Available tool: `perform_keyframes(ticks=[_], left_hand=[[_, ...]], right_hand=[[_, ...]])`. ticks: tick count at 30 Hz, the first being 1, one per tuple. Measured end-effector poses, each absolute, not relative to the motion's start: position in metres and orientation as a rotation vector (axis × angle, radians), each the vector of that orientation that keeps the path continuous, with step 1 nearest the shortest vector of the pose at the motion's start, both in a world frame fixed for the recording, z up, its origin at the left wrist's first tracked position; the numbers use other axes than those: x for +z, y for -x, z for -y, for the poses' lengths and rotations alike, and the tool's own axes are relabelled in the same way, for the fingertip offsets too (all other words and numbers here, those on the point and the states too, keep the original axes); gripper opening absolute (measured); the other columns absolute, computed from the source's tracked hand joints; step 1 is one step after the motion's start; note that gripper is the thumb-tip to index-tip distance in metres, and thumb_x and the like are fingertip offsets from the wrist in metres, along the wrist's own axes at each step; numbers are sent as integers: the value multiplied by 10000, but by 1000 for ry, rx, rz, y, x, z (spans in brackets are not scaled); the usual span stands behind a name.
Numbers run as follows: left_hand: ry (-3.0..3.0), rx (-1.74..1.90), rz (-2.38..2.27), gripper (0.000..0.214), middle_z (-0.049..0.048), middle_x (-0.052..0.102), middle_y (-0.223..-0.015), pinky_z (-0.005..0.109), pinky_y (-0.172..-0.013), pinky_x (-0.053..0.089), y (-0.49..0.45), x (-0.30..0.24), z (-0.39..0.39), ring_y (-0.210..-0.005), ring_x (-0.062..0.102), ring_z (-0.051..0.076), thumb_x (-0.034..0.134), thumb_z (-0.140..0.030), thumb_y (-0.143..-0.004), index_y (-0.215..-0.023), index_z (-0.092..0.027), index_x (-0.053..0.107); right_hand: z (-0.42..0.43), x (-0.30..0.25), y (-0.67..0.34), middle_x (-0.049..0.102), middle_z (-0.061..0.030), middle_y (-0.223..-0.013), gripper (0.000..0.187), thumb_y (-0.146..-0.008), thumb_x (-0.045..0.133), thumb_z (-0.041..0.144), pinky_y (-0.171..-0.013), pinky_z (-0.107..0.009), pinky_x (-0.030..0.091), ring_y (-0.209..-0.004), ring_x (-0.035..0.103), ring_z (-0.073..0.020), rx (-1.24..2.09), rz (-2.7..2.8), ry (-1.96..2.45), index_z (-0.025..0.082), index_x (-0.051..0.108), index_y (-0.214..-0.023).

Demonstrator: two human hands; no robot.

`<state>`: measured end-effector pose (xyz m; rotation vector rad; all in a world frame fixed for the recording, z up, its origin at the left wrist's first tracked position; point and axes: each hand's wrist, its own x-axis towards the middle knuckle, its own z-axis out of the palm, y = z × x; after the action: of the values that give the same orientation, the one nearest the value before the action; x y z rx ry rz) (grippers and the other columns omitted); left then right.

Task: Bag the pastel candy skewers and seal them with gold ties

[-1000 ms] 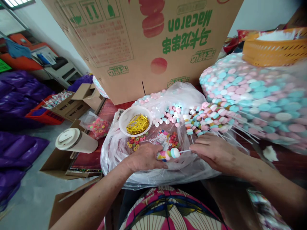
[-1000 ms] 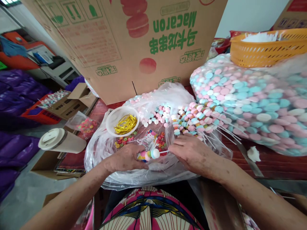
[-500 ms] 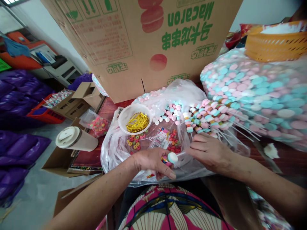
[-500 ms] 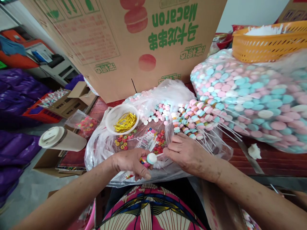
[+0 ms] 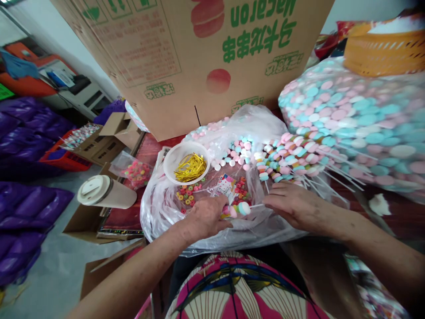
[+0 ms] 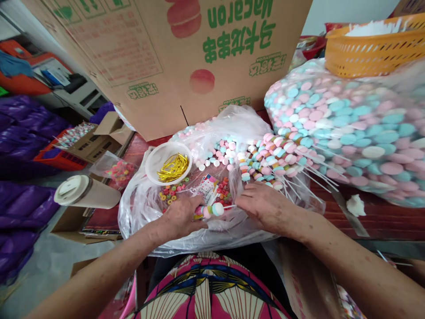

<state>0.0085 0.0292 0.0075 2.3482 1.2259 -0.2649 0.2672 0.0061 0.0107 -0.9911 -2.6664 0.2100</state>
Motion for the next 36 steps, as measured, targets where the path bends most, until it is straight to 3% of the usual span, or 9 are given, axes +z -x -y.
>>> perform_keyframes(ticks=[5, 9, 12, 16, 22, 24, 27, 31, 36], left_hand=[[-2441, -180, -1204, 456, 92, 672, -945, 344, -716, 490, -18, -3, -19, -862, 650, 263, 596, -417, -816, -1166, -170, 443], [-2516, 65, -1061, 639, 92, 689, -869, 398, -751, 512, -21, -8, -18, -858, 667, 274, 501, -401, -890, -1388, -127, 208], [-2532, 155, -992, 782, 108, 687, -916, 409, -782, 515, -16, -7, -21, -901, 665, 283, 539, -421, -870, -1448, -137, 94], [-2580, 120, -962, 880, 114, 680, -955, 409, -795, 516, -3, -4, -25, -929, 656, 292, 633, -385, -808, -1458, -153, 86], [-2992, 271, -720, 567, 92, 682, -961, 401, -740, 521, 2, -10, -23, -836, 657, 226, 399, -177, -938, -1435, -225, 130], [-3050, 372, -739, 530, 111, 683, -951, 406, -723, 527, -2, -11, -23, -822, 657, 233, 382, -177, -948, -1425, -195, 150], [-3017, 513, -793, 608, 118, 683, -882, 394, -701, 537, -10, -9, -24, -787, 662, 249, 408, -268, -953, -1435, -126, 66], [-2944, 545, -823, 713, 107, 681, -911, 390, -699, 543, -19, -7, -24, -797, 673, 261, 408, -323, -952, -1455, -156, -69], [-2804, 418, -768, 782, 117, 669, -1016, 388, -777, 535, -28, -11, -25, -913, 660, 261, 492, -302, -911, -1467, -170, -42]], right_hand=[[-9, 16, -260, 581, -45, -657, 249, -864, 417, 102, -629, -281, 326, -665, 485, -172, 149, 2631, 992, 161, 616, -726], [-16, 22, -257, 586, -54, -659, 237, -839, 427, 89, -658, -298, 319, -675, 486, -180, -21, 2657, 981, 163, 610, -708], [-21, 26, -264, 594, -45, -678, 223, -838, 427, 102, -675, -296, 324, -687, 499, -178, 6, 2695, 1021, 174, 601, -718], [-25, 28, -276, 581, -37, -669, 224, -859, 406, 147, -645, -294, 325, -661, 504, -180, 124, 2744, 1035, 183, 569, -709], [-26, 33, -287, 570, -20, -650, 257, -906, 384, 195, -603, -260, 335, -632, 506, -156, 405, 2676, 1121, 186, 522, -689], [-26, 34, -287, 568, -20, -651, 261, -908, 380, 197, -605, -260, 337, -636, 506, -155, 415, 2671, 1136, 186, 520, -689], [-23, 36, -283, 562, -24, -646, 270, -903, 369, 189, -620, -273, 336, -634, 501, -158, 335, 2666, 1119, 184, 519, -678], [-15, 41, -271, 608, -43, -677, 251, -880, 389, 177, -641, -289, 338, -660, 534, -171, 310, 2732, 1148, 180, 571, -707], [-11, 37, -253, 667, -75, -786, 211, -846, 430, 124, -673, -291, 361, -760, 590, -191, 397, 2810, 1145, 164, 627, -781]])
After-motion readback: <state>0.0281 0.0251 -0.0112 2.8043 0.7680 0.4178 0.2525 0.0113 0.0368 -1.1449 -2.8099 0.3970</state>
